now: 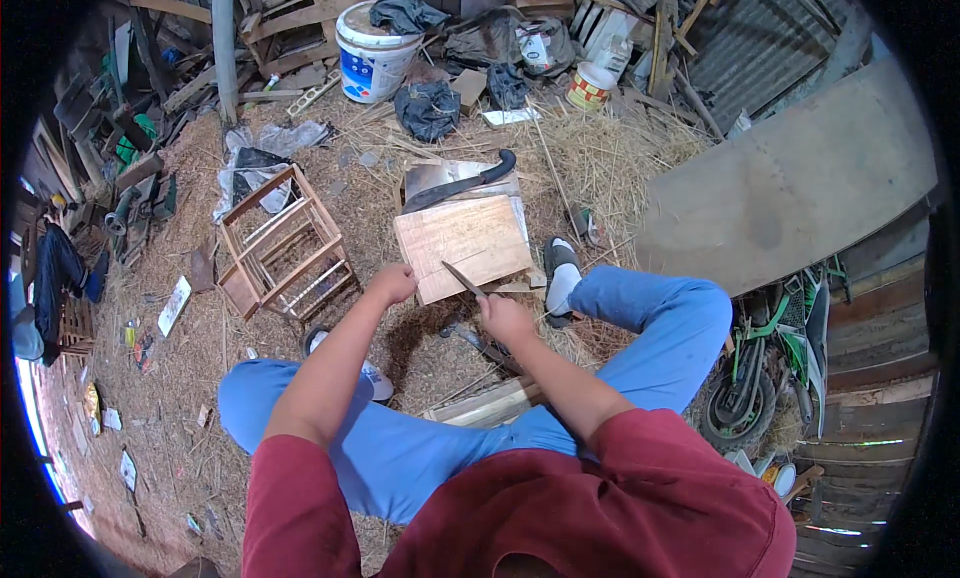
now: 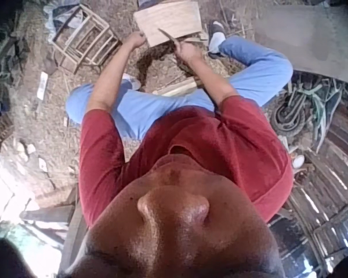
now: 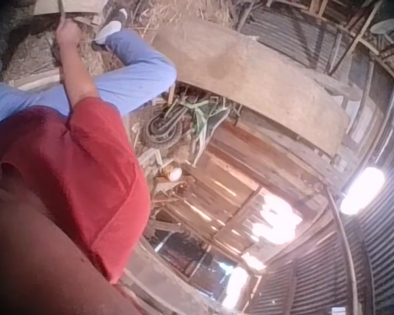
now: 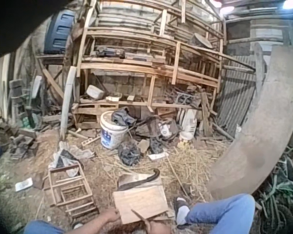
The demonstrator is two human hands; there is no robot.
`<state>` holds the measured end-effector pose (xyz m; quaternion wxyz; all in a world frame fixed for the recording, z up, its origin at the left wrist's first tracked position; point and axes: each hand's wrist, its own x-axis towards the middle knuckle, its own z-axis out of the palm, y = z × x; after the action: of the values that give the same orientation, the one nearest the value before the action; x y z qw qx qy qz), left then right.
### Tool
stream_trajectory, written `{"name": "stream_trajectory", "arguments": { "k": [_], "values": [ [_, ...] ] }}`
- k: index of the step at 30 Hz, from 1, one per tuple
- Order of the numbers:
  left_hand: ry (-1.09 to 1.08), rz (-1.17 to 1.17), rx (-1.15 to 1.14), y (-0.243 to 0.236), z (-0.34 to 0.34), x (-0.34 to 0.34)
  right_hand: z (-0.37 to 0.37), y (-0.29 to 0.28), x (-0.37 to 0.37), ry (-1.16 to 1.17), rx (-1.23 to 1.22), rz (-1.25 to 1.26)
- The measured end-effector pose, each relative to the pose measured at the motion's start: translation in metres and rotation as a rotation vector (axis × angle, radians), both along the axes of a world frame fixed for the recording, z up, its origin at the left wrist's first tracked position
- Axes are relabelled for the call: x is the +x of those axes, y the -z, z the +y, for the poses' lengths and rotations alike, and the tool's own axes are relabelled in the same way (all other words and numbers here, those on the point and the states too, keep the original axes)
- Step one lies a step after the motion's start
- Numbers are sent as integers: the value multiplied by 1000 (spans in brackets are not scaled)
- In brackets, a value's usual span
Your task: The person carves a wooden block with a knife and then threads wire through the frame of a small wooden birdcage.
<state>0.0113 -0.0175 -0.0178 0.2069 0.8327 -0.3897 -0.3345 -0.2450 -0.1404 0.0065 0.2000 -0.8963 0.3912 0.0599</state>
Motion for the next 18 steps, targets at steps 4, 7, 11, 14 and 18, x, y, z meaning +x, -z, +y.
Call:
{"name": "stream_trajectory", "arguments": {
  "k": [4,7,11,14,18],
  "values": [
    [46,-58,-9,2,-6,2,-20,8,-3,284,-16,-123],
    [55,-41,3,7,-2,5,-16,2,-5,0,-60,-13],
    [39,-86,-22,0,-5,-2,-28,-2,-14,139,-44,-196],
    [1,-77,-3,-10,0,-5,-33,-14,-9,98,39,-149],
    [35,-169,-17,-48,-2,0,-73,-34,4,143,21,-175]
  ]
}}
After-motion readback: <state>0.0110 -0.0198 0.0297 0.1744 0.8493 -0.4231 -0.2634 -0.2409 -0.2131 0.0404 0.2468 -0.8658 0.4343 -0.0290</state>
